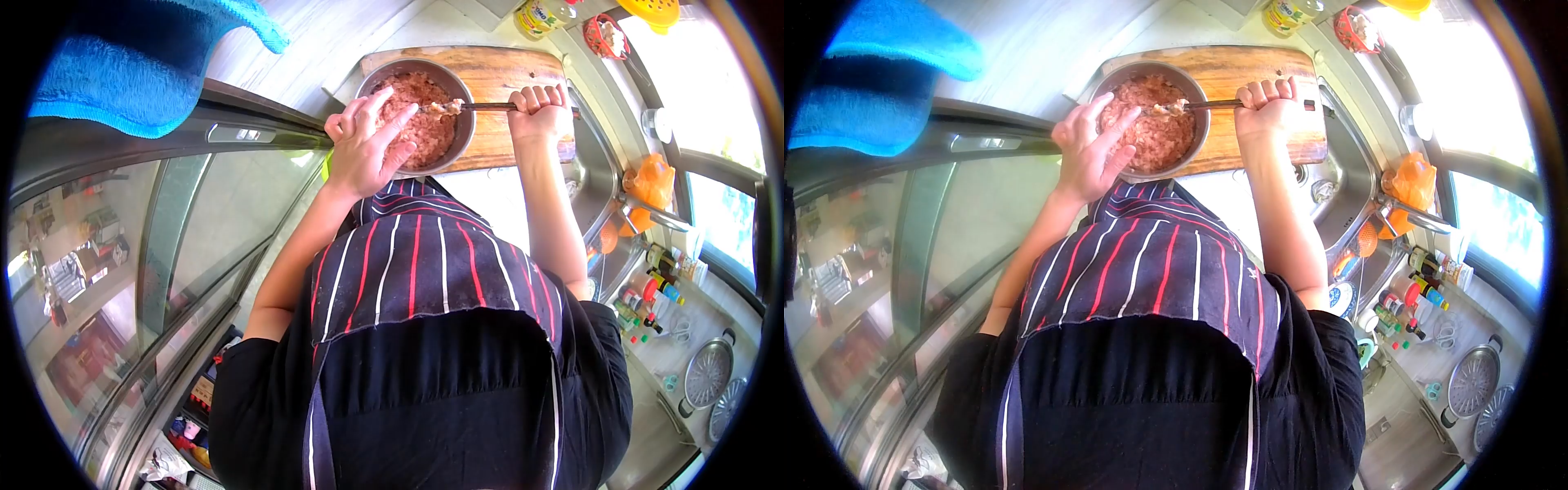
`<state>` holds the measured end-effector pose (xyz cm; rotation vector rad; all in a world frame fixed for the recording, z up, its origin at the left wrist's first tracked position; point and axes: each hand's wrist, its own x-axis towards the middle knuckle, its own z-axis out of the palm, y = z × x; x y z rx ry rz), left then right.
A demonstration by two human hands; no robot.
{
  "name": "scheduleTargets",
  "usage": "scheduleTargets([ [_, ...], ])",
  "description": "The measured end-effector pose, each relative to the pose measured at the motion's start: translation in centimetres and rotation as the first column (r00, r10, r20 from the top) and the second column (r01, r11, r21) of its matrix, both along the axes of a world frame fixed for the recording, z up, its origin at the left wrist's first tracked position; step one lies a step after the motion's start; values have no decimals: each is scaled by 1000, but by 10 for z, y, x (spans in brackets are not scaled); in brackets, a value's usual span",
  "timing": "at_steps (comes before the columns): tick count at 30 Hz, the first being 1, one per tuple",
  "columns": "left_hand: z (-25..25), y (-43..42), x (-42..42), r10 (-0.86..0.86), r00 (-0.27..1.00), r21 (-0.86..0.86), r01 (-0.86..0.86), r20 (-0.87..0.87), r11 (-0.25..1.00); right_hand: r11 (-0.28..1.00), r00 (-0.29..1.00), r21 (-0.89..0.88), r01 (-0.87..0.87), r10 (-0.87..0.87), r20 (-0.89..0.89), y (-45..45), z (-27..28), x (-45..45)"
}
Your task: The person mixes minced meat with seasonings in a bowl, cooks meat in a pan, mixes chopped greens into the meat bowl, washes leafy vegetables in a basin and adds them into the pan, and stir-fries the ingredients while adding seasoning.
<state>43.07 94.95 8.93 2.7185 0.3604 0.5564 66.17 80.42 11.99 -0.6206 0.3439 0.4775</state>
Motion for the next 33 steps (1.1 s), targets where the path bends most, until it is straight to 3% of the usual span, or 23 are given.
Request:
scheduleTargets([
  [3,24,0,-1,18,992,-332,25,125,943,997,999,-68,38,-36,30,3,2,-2],
  [4,43,0,-4,-86,963,-716,247,254,653,996,998,-84,41,-37,50,3,1,-3],
  [5,70,0,-9,-107,906,-888,422,409,184,994,997,-99,42,-35,70,1,-1,-4],
  [6,90,3,-20,-205,823,-848,515,530,-125,993,995,-114,41,-31,90,1,-2,-6],
  [8,123,2,-31,-346,559,-654,586,754,-478,987,995,-154,54,-40,96,1,-5,-10],
  [9,139,0,-35,-375,416,-559,573,828,-599,983,994,-172,59,-43,98,3,-8,-13],
  [11,168,-6,-39,-370,208,-422,543,905,-726,982,994,-185,36,-16,111,0,-17,-15],
  [15,184,-28,-42,-229,75,-227,604,971,-764,981,993,-190,24,-1,121,-1,-23,-17],
  [19,186,-21,-29,-257,-37,-197,540,966,-818,981,989,-194,26,4,149,-4,-27,-13],
  [24,193,-25,-33,-186,73,-193,588,980,-786,978,990,-202,48,-20,141,-7,-26,-14],
  [28,190,-21,-27,-310,-75,-202,613,948,-764,982,988,-185,29,0,156,-9,-27,-15],
  [29,188,-16,-27,-355,-43,-253,620,934,-743,984,987,-176,25,3,158,-9,-27,-16],
  [30,187,-12,-28,-398,-13,-304,624,917,-720,984,989,-176,30,-3,149,-9,-26,-16],
  [31,183,-6,-29,-418,108,-387,631,902,-672,984,990,-176,34,-10,139,-8,-24,-16],
  [33,155,11,-30,-641,318,-583,772,699,-252,982,993,-182,49,-29,112,-9,-22,-15],
])
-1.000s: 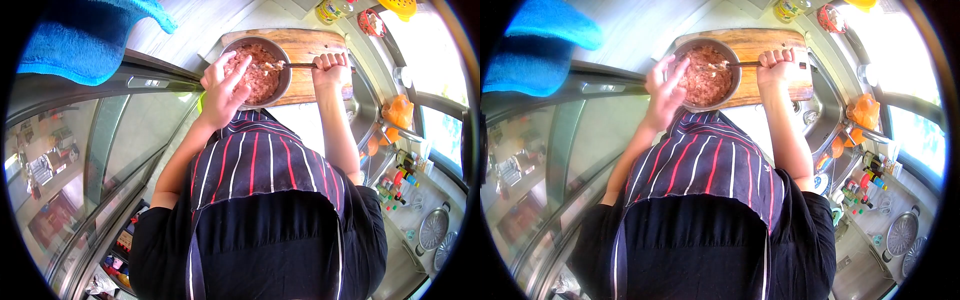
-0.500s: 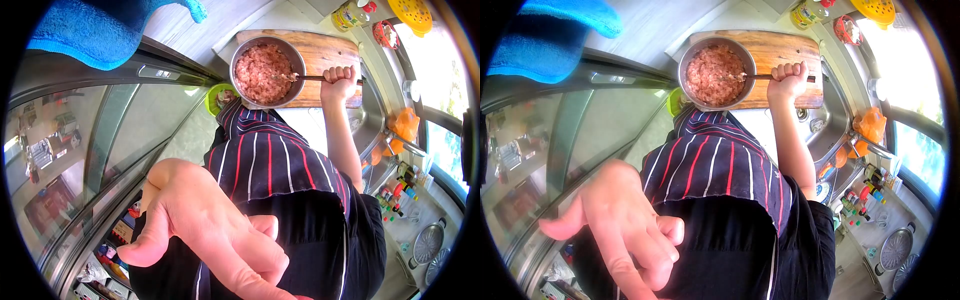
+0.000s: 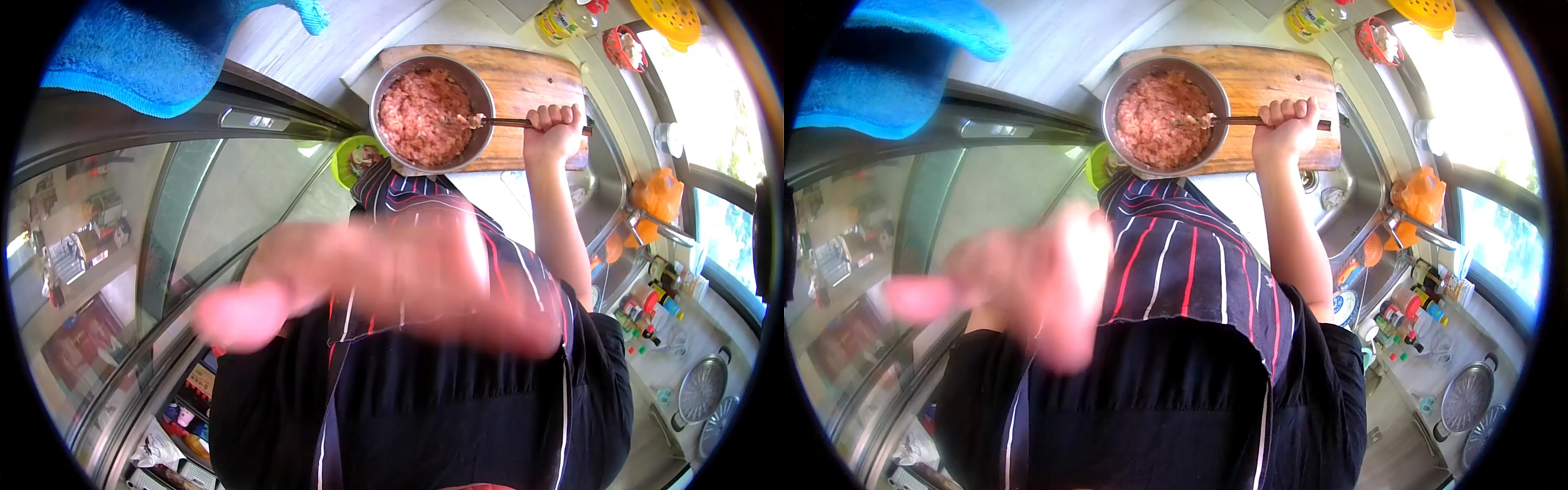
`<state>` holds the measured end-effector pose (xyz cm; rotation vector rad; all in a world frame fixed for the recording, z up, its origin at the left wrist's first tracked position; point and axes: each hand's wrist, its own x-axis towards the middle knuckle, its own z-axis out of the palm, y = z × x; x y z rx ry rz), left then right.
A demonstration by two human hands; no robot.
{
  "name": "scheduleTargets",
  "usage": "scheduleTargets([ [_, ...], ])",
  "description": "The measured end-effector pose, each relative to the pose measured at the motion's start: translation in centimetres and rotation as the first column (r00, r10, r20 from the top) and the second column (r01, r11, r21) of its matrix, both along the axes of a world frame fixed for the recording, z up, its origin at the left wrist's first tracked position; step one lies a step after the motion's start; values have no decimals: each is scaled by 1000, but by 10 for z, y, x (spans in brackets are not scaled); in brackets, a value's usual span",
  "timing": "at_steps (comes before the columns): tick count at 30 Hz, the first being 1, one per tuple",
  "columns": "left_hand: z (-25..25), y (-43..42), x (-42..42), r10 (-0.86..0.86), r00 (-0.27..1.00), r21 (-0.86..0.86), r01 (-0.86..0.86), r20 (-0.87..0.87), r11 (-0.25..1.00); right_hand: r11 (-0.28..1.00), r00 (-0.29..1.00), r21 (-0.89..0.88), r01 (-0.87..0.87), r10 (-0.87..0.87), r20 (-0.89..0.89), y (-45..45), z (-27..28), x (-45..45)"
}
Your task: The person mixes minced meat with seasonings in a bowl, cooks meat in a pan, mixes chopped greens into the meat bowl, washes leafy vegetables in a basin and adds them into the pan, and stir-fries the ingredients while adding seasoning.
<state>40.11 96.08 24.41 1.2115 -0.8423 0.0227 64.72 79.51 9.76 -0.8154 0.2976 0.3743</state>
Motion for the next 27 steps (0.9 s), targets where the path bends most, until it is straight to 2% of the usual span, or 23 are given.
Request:
scheduleTargets([
  [1,-40,15,3,237,966,334,-259,107,906,1000,1000,-2,14,-14,-16,0,0,1],
  [2,-53,26,17,406,869,587,-492,284,643,1000,999,-3,28,-28,-32,0,1,3],
  [3,-59,21,18,576,747,632,-630,333,452,999,999,-14,31,-31,-43,1,2,3],
  [4,-61,16,20,706,607,677,-694,366,246,999,998,-25,34,-35,-53,1,4,3],
  [6,-63,-4,28,763,598,798,-571,247,190,998,995,-39,41,-44,-87,0,8,3],
  [8,-111,-4,26,700,563,814,-578,439,-45,998,990,-37,47,-52,-130,2,10,4],
  [11,-136,-8,28,666,566,835,-525,486,-164,999,987,-13,45,-46,-153,2,11,3],
  [17,-159,-10,29,614,582,830,-501,533,-245,999,987,50,11,-3,-158,3,14,2],
  [20,-154,-10,27,629,548,811,-528,552,-251,998,985,54,18,-9,-174,4,13,2],
  [26,-151,-8,28,609,561,803,-547,561,-235,998,983,51,39,-29,-183,8,14,-2],
  [27,-145,-5,27,722,595,825,-562,355,57,999,987,44,30,-22,-158,8,13,-3],
])
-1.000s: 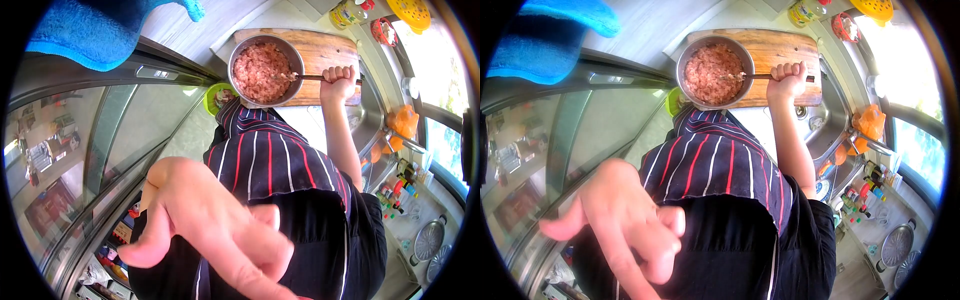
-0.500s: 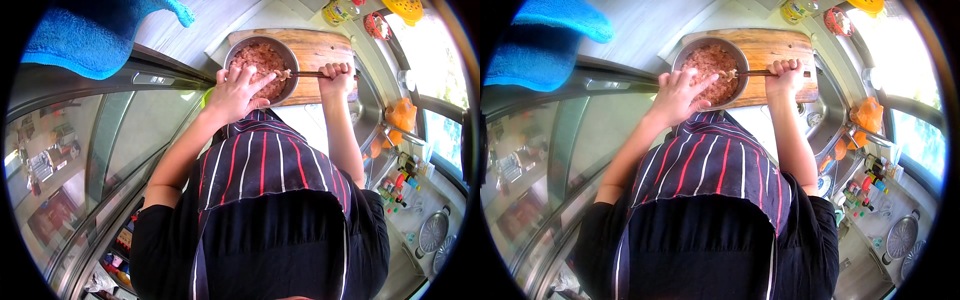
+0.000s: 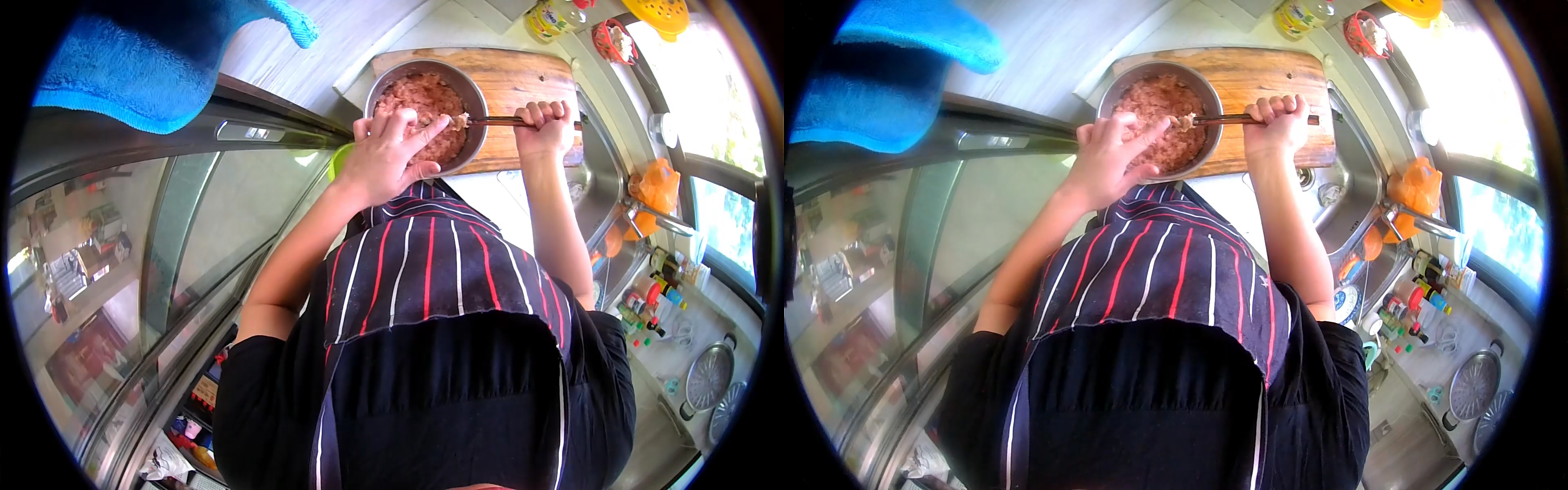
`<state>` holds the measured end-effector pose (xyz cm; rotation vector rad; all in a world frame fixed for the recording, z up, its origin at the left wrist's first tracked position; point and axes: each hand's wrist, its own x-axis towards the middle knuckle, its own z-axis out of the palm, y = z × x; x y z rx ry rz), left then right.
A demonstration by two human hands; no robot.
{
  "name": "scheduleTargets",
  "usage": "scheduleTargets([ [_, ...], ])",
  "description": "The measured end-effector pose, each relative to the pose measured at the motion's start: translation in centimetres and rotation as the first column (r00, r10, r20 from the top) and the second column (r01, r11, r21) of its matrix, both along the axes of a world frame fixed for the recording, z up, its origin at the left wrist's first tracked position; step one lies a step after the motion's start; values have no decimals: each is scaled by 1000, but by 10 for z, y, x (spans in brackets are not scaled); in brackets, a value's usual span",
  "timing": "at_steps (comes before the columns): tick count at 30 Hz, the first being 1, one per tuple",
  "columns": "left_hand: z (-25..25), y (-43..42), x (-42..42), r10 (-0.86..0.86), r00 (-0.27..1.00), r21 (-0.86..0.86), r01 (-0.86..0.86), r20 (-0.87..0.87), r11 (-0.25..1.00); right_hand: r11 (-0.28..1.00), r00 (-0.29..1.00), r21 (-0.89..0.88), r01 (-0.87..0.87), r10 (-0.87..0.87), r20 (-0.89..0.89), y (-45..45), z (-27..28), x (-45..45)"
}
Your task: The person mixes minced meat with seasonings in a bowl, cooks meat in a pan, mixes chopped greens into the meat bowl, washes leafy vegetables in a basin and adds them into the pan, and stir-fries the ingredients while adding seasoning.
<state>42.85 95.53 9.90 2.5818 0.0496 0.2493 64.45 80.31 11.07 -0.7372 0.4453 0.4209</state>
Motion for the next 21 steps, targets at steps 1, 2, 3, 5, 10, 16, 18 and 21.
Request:
scheduleTargets([
  [1,9,3,-3,-57,998,-313,60,18,948,1000,1000,-10,-7,7,24,0,-1,-1],
  [2,24,5,-4,-104,993,-592,115,53,798,1000,999,-20,-16,17,47,0,-1,-2],
  [3,52,3,-8,-208,977,-870,143,48,472,999,997,-38,-10,13,70,0,-1,-3],
  [5,81,-3,-19,-380,828,-909,399,412,-116,997,994,-73,-1,10,113,0,0,-6],
  [10,152,-16,-45,-400,475,-618,539,784,-572,993,991,-117,-20,35,125,-2,-17,-10],
  [16,168,-30,-34,-257,283,-380,597,924,-707,992,986,-124,-34,53,157,1,-16,-16],
  [18,168,-30,-35,-262,282,-383,595,923,-707,989,982,-146,-26,53,180,-1,-16,-17],
  [21,171,-30,-39,-287,282,-401,595,916,-696,985,978,-173,-18,54,203,-2,-15,-18],
])
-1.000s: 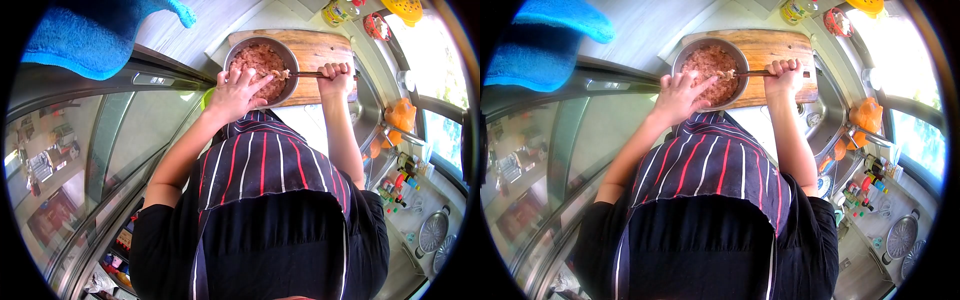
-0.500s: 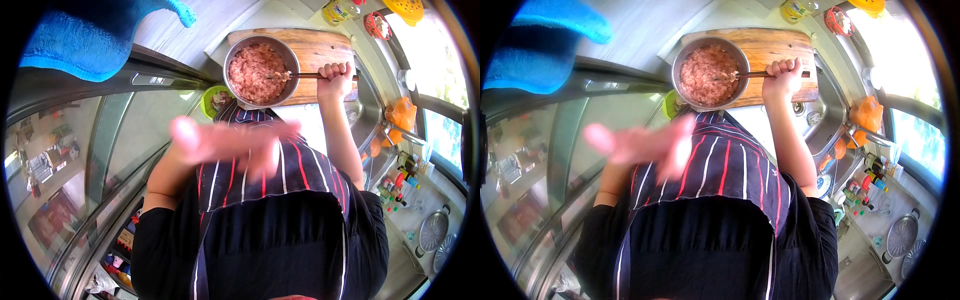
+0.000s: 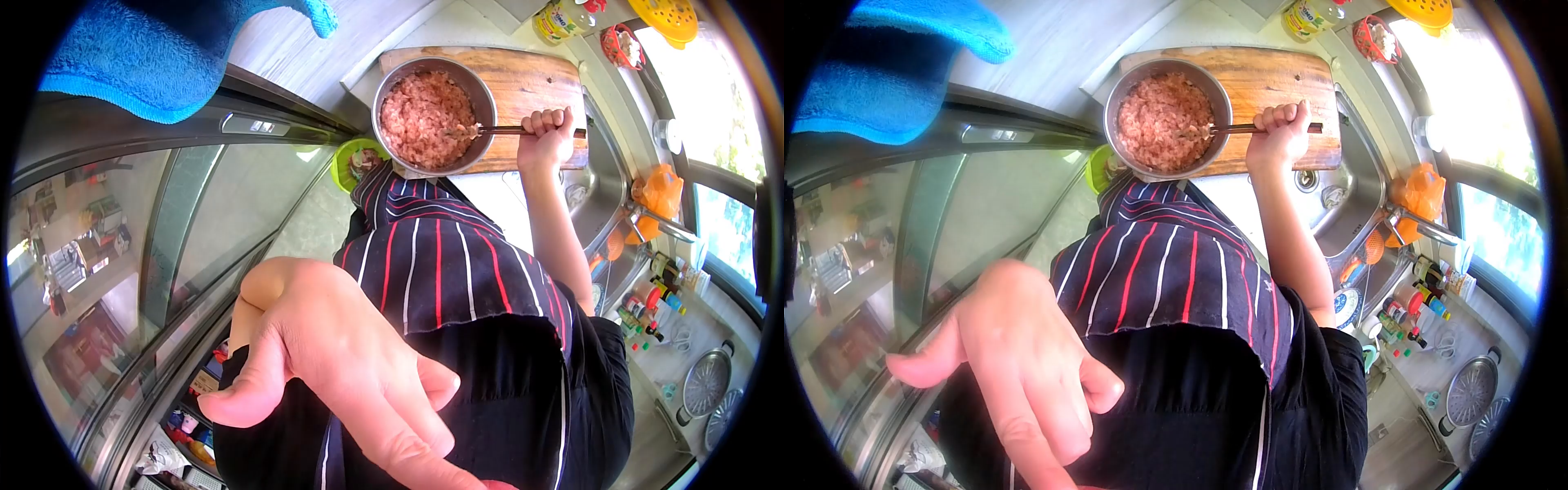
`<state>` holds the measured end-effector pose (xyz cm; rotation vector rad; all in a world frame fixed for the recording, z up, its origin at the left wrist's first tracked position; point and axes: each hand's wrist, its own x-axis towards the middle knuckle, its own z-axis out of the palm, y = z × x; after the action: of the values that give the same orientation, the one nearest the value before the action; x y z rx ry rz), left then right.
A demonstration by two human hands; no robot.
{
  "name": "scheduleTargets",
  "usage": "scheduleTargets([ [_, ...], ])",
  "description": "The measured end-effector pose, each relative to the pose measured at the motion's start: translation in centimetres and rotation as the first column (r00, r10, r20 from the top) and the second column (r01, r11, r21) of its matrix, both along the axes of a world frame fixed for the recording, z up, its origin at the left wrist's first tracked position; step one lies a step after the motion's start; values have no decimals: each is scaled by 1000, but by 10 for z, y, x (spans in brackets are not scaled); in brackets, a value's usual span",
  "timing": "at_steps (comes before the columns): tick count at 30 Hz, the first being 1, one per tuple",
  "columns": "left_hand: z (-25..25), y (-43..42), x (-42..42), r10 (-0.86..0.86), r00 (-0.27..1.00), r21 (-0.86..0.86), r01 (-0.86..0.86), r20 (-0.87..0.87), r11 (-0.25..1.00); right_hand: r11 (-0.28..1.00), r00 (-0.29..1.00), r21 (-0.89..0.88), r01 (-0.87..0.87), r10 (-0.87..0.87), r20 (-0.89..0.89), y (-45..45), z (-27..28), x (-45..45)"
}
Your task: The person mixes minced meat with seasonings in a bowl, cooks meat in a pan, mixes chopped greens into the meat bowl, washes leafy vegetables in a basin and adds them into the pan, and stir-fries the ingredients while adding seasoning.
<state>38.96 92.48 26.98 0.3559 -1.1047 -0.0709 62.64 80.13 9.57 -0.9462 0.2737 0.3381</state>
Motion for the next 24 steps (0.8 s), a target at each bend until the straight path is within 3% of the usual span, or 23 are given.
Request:
scheduleTargets([
  [4,-1,2,8,-25,998,23,24,58,999,997,997,17,-78,77,25,-4,-4,-2],
  [7,-10,2,-1,110,993,47,-107,-50,993,972,970,-6,-233,233,69,-2,-7,-7],
  [8,-27,14,0,155,987,131,-147,-53,980,957,953,-25,-289,290,86,-1,-8,-9],
  [10,-55,39,9,414,875,402,-295,-251,867,912,899,-70,-405,411,152,0,-10,-15],
  [12,-83,63,27,794,429,766,-292,-431,573,853,828,-57,-519,518,215,-4,-10,-18],
  [13,-119,68,41,952,153,895,-328,-267,303,816,783,-39,-577,566,257,-8,-8,-19],
  [14,-172,79,48,997,-76,983,-185,-32,17,773,733,-27,-634,612,297,-13,-5,-22],
  [15,-219,86,51,936,-258,970,21,238,-241,776,718,-105,-621,618,320,-15,-5,-31],
  [17,-258,87,61,863,-283,903,239,417,-358,774,679,-255,-580,632,374,-7,-16,-54],
  [19,-294,80,67,859,-356,926,56,368,-374,747,601,-221,-627,645,472,0,-56,-76],
  [20,-283,70,71,868,-410,955,21,279,-296,733,563,-261,-628,660,498,11,-63,-80],
  [23,-288,73,70,824,-389,898,20,411,-439,684,488,-347,-641,713,504,73,-74,-65],
  [24,-276,75,68,892,-298,938,38,339,-344,735,535,-281,-617,654,536,90,-77,-45],
])
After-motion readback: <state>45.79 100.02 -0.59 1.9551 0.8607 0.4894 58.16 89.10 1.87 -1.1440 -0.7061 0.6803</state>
